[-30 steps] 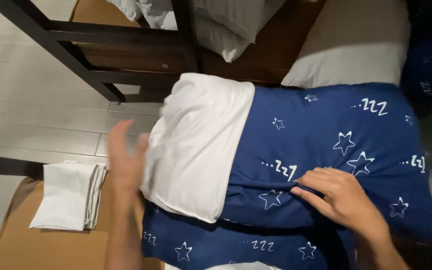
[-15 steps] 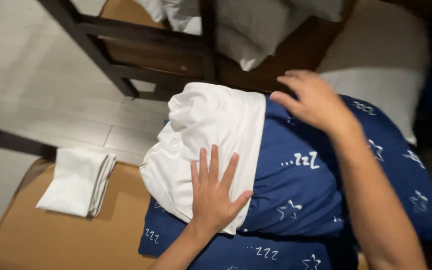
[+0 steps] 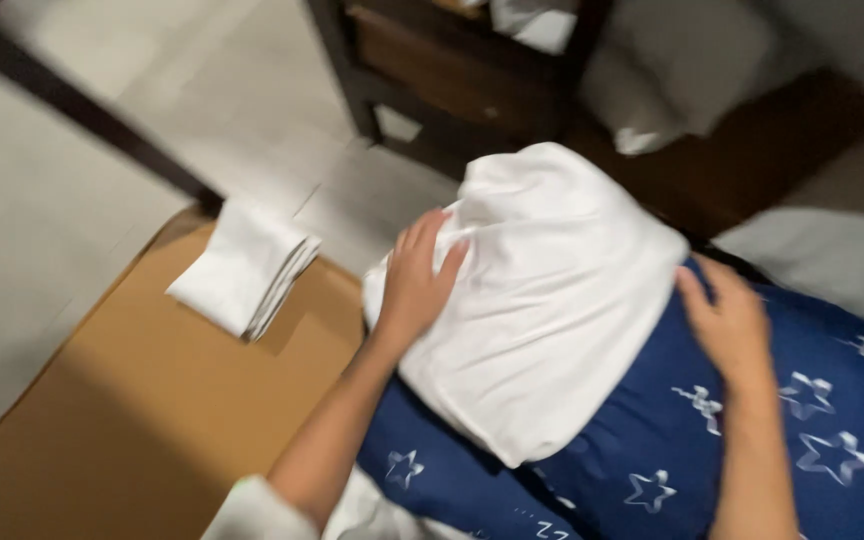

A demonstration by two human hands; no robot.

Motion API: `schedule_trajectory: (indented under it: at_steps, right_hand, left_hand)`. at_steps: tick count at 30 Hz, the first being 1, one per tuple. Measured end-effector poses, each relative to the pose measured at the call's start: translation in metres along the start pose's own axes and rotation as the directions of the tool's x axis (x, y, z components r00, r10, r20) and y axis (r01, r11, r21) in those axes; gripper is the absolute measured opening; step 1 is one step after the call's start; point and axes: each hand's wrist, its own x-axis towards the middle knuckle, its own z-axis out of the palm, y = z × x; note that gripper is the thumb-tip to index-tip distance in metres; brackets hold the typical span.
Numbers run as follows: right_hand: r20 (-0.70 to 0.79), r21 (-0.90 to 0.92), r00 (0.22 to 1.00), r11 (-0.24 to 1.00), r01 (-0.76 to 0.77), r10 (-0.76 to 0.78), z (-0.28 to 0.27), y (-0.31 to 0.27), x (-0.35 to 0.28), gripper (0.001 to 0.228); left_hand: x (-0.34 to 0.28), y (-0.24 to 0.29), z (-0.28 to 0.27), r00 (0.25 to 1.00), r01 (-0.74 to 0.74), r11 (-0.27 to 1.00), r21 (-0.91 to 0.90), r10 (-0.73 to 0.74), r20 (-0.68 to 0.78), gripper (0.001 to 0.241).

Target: The person inserts a white pillow into a blue pillowcase with star patterns. They align the corners, pull the fabric over the pillow, and smooth it out before placing the finished pillow on a nearby bed.

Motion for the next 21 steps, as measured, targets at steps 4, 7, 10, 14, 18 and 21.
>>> schedule_trajectory:
  at_steps: [4, 7, 10, 14, 18, 21]
  right_hand:
    - [-0.060, 0.032, 0.996, 0.997, 0.064, -0.062, -0.002, -0.011, -0.001, 0.043]
    - [-0.061, 0.016, 0.998, 0.999, 0.034, -0.033, -0.003, -0.014, -0.001, 0.043]
    - [-0.068, 0.020, 0.997, 0.999, 0.045, -0.043, 0.000, -0.006, 0.000, 0.042]
    - [-0.082, 0.043, 0.994, 0.996, 0.076, -0.073, -0.006, -0.020, 0.001, 0.040]
    - [-0.098, 0.052, 0.993, 0.996, 0.065, -0.060, -0.010, -0.037, -0.001, 0.038]
    - [-0.128, 0.069, 0.987, 0.992, 0.105, -0.096, -0.012, -0.039, -0.003, 0.036]
  left_hand:
    - [0.012, -0.050, 0.005, 0.980, 0.171, 0.977, 0.129, -0.183, 0.083, 0.050]
    - [0.014, -0.057, -0.006, 0.972, 0.211, 0.976, 0.044, -0.214, 0.094, 0.027]
    - [0.024, -0.116, -0.014, 0.980, 0.178, 0.965, -0.192, -0.191, -0.053, 0.031]
    - [0.042, -0.052, -0.103, 0.966, 0.124, 0.751, -0.648, -0.239, -0.093, 0.013]
    - [0.051, -0.009, -0.137, 0.958, 0.117, 0.885, -0.450, -0.220, -0.183, 0.017]
    - [0.053, -0.042, -0.132, 0.951, 0.133, 0.900, -0.415, -0.234, -0.203, 0.010]
